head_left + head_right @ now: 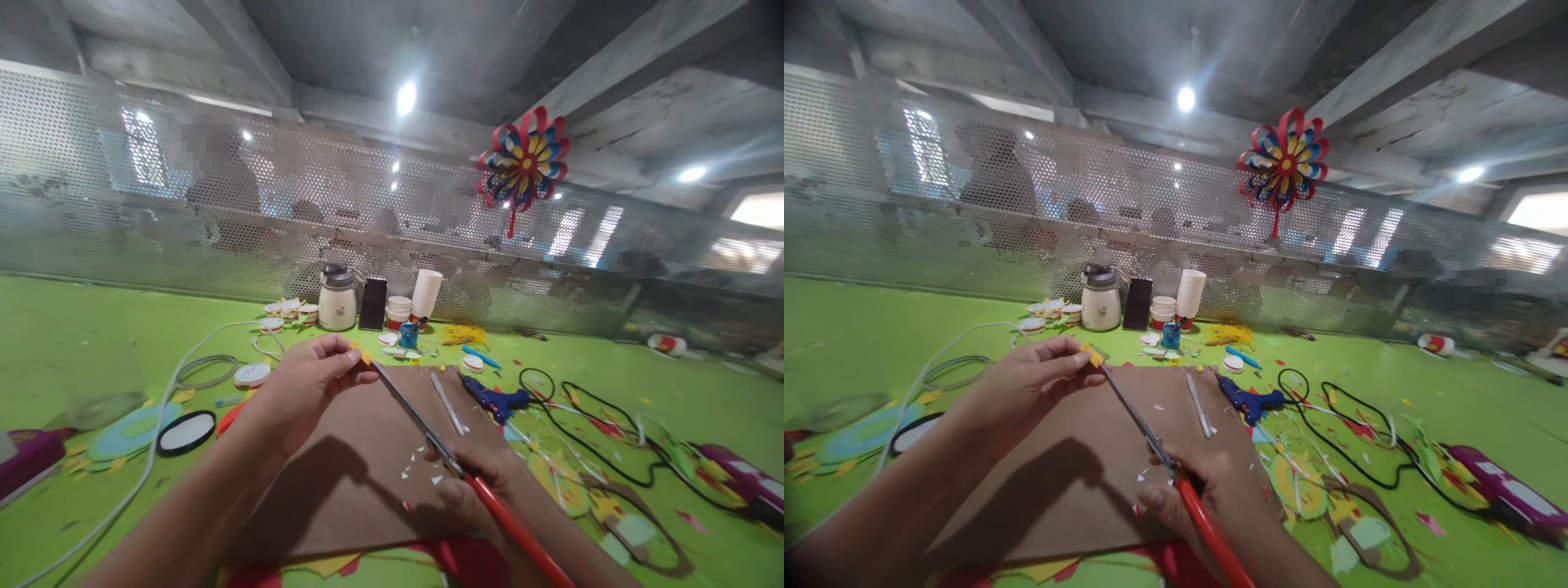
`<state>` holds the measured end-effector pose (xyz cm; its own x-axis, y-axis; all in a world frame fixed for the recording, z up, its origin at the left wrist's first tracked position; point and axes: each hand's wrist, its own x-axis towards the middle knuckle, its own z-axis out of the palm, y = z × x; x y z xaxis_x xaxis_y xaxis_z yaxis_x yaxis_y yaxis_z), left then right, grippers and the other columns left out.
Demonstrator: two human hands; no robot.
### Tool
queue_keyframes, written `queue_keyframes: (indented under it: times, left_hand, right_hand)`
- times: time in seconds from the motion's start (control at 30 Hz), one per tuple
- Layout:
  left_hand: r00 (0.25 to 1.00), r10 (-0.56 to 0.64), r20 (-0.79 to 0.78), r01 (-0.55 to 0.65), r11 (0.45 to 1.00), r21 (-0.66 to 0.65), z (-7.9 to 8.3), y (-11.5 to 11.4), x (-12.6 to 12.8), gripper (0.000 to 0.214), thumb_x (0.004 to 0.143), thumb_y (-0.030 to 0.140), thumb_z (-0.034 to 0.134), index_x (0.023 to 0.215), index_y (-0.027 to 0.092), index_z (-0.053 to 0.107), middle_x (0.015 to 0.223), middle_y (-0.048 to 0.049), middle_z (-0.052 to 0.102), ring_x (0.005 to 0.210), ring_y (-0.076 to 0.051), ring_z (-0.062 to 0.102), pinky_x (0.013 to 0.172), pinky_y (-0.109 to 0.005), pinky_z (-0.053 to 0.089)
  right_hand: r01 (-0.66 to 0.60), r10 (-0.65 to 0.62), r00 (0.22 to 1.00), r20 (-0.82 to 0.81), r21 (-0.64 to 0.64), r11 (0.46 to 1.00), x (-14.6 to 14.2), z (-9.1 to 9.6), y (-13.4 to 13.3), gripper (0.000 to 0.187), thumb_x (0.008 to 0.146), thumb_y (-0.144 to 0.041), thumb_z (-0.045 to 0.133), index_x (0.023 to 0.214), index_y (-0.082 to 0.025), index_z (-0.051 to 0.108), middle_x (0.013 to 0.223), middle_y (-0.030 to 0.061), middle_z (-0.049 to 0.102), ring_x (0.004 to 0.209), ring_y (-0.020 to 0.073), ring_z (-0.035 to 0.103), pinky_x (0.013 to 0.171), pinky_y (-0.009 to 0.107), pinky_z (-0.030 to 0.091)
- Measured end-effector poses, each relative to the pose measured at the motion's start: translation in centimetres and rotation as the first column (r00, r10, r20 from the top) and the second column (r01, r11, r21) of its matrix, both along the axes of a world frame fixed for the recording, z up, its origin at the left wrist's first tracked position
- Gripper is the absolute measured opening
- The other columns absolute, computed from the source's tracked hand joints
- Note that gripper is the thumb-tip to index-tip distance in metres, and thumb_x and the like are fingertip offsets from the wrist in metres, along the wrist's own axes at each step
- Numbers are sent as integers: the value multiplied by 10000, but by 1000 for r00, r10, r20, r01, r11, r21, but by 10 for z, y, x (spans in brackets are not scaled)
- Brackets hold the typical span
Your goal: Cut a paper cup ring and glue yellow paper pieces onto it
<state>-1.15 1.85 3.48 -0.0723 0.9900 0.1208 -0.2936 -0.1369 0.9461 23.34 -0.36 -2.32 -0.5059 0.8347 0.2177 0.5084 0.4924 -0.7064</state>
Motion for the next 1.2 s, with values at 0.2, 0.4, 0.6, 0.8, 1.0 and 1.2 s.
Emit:
queue_keyframes:
  times: [0.2, 0.4, 0.6, 0.8, 1.0, 1.2]
  left_hand:
    - [999, 10, 33, -10, 1000, 18, -1, 0, 2, 112, 687, 147, 756, 621, 139, 666, 692, -34, 681, 688, -150, 664, 760, -288, 563]
    - [999, 27, 47, -28, 999, 17, -1, 0, 2, 129, 663, 154, 770, 615, 135, 652, 688, -38, 683, 687, -159, 674, 759, -298, 566]
    - [999, 0, 42, -2, 999, 35, -4, -1, 2, 114, 658, 173, 775, 630, 137, 671, 693, -32, 683, 692, -155, 669, 758, -292, 565]
    - [1000, 3, 14, -3, 1000, 22, -2, 1, -2, 120, 665, 176, 772, 630, 136, 664, 683, -31, 685, 680, -152, 667, 746, -284, 566]
    - [994, -63, -88, 64, 998, 9, 5, 1, -15, 138, 644, 187, 786, 639, 135, 658, 687, -59, 709, 703, -182, 687, 745, -299, 569]
    - [979, -155, -130, 155, 988, -9, 6, 3, -21, 149, 612, 202, 811, 652, 133, 685, 679, -64, 727, 693, -182, 689, 726, -292, 565]
  right_hand:
    - [4, -5, 1000, 6, 52, 999, -1, 4, -2, 470, 887, -580, 537, 1046, -194, 753, 671, 34, 651, 591, 178, 554, 550, 266, 425]
    - [31, -29, 999, -13, 128, 991, -2, 3, -3, 438, 883, -571, 560, 1015, -213, 774, 716, 48, 694, 643, 217, 628, 640, 310, 499]
    - [24, -27, 999, 35, 88, 996, -1, 2, -6, 438, 907, -557, 535, 1062, -214, 759, 681, 39, 686, 614, 210, 619, 594, 290, 485]
    - [9, -5, 1000, -23, 140, 990, -3, 5, -3, 467, 884, -595, 556, 1004, -202, 779, 719, 70, 705, 680, 244, 660, 650, 331, 522]
    - [-42, 45, 999, -25, 105, 994, 1, 3, 0, 524, 900, -620, 509, 1113, -214, 764, 700, 77, 701, 656, 261, 668, 663, 388, 544]
    - [-57, 63, 997, -41, 143, 988, 5, 6, -1, 540, 871, -660, 537, 1111, -234, 766, 894, 117, 745, 948, 340, 691, 835, 462, 539]
